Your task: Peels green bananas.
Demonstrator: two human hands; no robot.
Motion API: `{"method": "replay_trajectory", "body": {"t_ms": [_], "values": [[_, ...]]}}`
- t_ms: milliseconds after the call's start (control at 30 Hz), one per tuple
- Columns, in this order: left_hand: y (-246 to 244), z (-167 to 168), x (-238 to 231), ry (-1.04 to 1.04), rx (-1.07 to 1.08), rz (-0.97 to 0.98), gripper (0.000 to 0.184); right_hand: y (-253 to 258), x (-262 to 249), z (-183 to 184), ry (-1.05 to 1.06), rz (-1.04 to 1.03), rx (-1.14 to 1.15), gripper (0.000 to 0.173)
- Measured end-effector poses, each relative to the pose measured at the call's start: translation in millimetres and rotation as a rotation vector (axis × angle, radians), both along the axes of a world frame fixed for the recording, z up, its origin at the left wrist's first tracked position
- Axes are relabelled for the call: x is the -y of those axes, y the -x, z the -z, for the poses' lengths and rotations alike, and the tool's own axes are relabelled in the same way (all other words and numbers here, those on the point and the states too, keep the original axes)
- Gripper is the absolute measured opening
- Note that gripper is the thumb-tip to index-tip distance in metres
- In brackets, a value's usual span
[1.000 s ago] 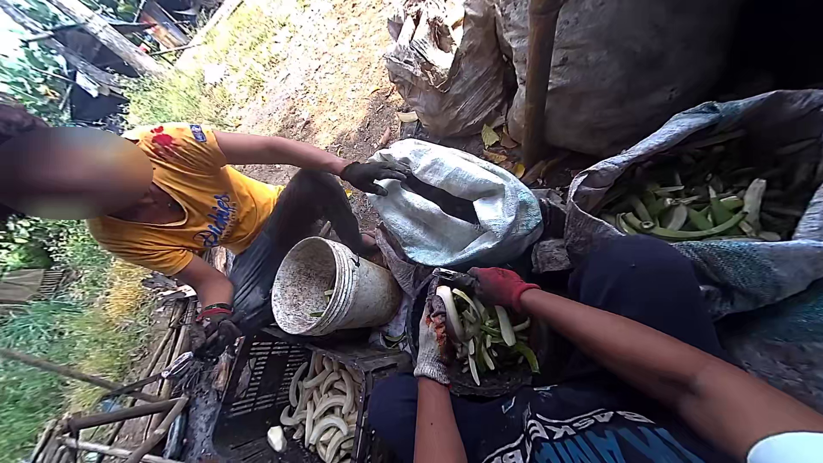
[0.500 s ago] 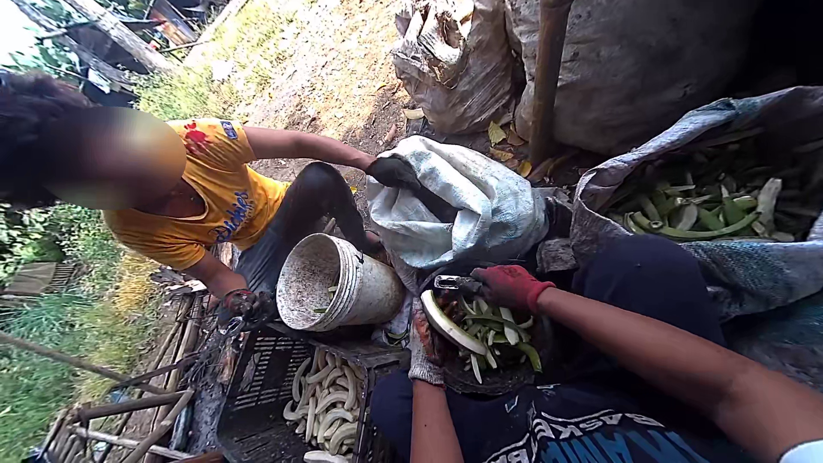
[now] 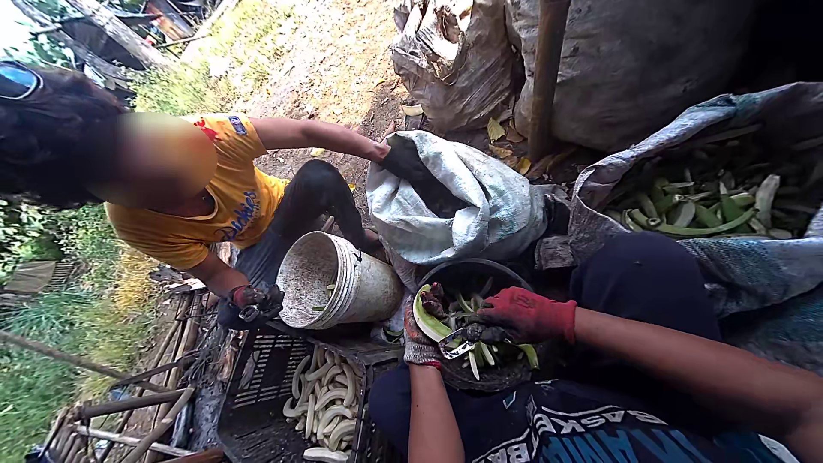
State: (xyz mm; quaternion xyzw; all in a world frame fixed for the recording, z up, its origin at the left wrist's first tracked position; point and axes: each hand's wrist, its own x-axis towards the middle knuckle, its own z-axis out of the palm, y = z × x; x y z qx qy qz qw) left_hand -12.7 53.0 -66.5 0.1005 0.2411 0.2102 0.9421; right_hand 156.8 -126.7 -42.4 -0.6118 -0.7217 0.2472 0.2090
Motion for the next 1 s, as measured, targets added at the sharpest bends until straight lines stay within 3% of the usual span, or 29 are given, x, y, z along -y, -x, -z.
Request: {"method": "replay_trajectory", "body": {"t_ms": [133,267,400,467,567,667,833,933,1000], "values": [[-13,-15,15,-0.130,-0.102,0.075,0.056,0,-16,-14,0.182,0.115,0.058,0.035],[-21,-21,26,-0.274,-0.221,0.073,0.058,7,-32,-21,0.228,0.220,0.055,0.034],[-19,-16,30,-0.619,-0.382,-0.033,0.044,15,-43,-29,0.349,0.439,0.037,0.041],[-20,-20,36,-0.698,-0.396,-0.049,0.046,15,-47,-30,0.369,0.496,0.022,0.040],[-25,-29,39,-0.734,-0.389,-0.022,0.059,17,-45,-31,0.386,0.519,0.004,0.040],[-22,-22,42,-0.758,-0.521,-0.020,0.045,18,-48,-29,0.459,0.632,-0.077,0.040],[-9,-27,41,-0.614,-0.608,-0.001,0.045,-8,-38,-15,0.550,0.737,-0.107,0.040],[-1,-24,31,-0.571,-0.640,-0.024,0.047,-14,-29,-8,0.472,0.640,-0.078,0.037],[-2,-27,28,-0.535,-0.603,-0.056,0.051,-18,-23,1,0.383,0.433,-0.125,0.031]]}}
